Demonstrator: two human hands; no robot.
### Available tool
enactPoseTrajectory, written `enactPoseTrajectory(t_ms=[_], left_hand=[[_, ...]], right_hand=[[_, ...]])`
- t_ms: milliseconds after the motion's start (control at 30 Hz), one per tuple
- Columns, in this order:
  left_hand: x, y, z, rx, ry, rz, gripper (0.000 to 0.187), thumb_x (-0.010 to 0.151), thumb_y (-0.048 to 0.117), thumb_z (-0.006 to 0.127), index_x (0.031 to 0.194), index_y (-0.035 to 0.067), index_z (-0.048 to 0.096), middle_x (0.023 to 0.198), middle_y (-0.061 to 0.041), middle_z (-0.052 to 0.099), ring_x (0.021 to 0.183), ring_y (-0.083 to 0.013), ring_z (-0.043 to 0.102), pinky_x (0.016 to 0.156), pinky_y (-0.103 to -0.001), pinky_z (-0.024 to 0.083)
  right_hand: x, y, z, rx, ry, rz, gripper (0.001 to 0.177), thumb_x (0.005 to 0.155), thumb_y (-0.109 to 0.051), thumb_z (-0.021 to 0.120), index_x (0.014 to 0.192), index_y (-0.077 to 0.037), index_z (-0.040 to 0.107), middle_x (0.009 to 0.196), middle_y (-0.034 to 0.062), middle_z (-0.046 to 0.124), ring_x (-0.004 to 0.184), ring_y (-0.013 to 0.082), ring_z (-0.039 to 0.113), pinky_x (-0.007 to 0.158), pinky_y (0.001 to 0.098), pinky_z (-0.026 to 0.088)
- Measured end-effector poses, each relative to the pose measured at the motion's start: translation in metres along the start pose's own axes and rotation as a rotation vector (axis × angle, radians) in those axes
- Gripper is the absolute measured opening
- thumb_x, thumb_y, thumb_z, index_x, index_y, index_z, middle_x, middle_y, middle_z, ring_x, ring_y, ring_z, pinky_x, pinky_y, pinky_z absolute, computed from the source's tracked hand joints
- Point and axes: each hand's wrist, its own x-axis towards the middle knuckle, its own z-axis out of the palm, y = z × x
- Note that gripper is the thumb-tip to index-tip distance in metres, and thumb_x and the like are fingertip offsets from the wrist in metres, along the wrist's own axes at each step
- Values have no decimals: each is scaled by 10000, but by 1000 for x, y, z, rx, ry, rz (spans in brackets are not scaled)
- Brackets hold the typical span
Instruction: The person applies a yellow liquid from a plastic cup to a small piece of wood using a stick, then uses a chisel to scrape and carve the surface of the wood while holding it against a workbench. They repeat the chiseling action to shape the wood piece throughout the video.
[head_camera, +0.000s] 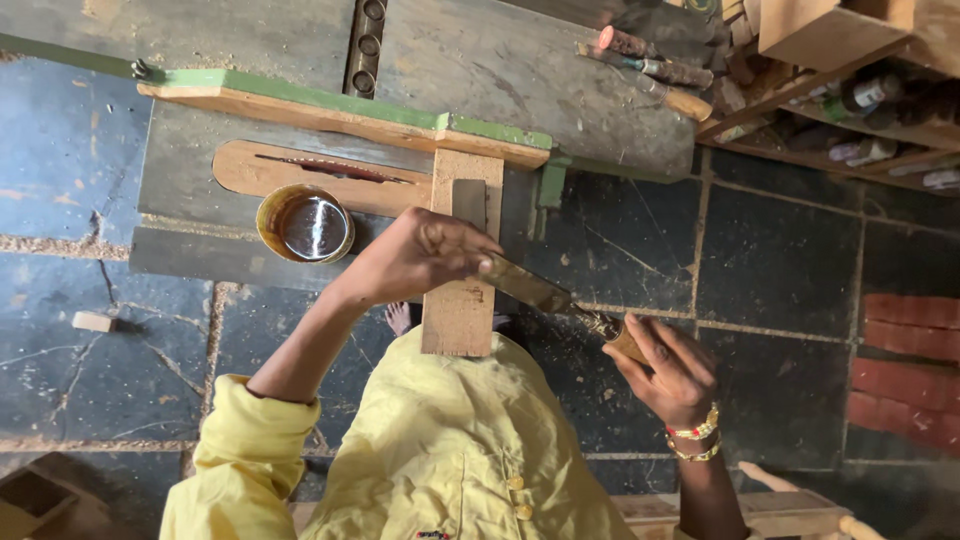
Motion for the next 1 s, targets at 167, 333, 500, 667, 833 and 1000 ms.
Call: enactPoseTrajectory(t_ms=[167,333,500,667,833,1000], left_hand=[[-8,5,-2,-57,-29,82,239,941,180,734,1143,61,775,865,-7,798,777,-29,679,683,-238,569],[-10,19,-2,-3,-35,18,244,932,204,742,1130,65,777,884,-35,807,777,-60,710,694,-257,582],[-7,30,-1,98,44,20,224,924,206,740,1083,51,767,934,-58,814,772,-118,755,705,-294,621],[-3,14,-7,210,22,146,225,922,82,694,1138,51,747,952,-84,795,814,-144,755,737,-312,604],[-2,-14,-13,77,-27,252,357,851,-47,623,1196,23,685,1043,-114,748,957,-181,725,833,-315,607],[-3,-30,0,-38,75,243,333,896,-60,577,1208,14,666,1156,-135,714,1035,-203,704,880,-313,601]], right_hand=[[-2,1,-4,14,12,-16,562,743,-156,932,1241,-38,699,1059,151,736,889,283,738,772,378,617],[0,0,-7,1,11,-33,563,745,-145,929,1248,-45,696,1063,146,739,891,272,738,772,373,618],[3,4,-3,-4,13,-62,567,755,-142,926,1263,-46,694,1047,132,736,893,262,738,765,367,622],[3,7,-3,4,-15,-24,564,745,-144,918,1257,-63,697,990,129,737,824,246,719,721,361,600],[8,22,10,58,-59,26,580,746,-216,878,1281,-105,684,957,152,731,764,248,710,709,362,596],[26,60,45,130,-332,220,717,643,-217,891,1319,-100,683,904,156,749,799,243,750,724,371,606]])
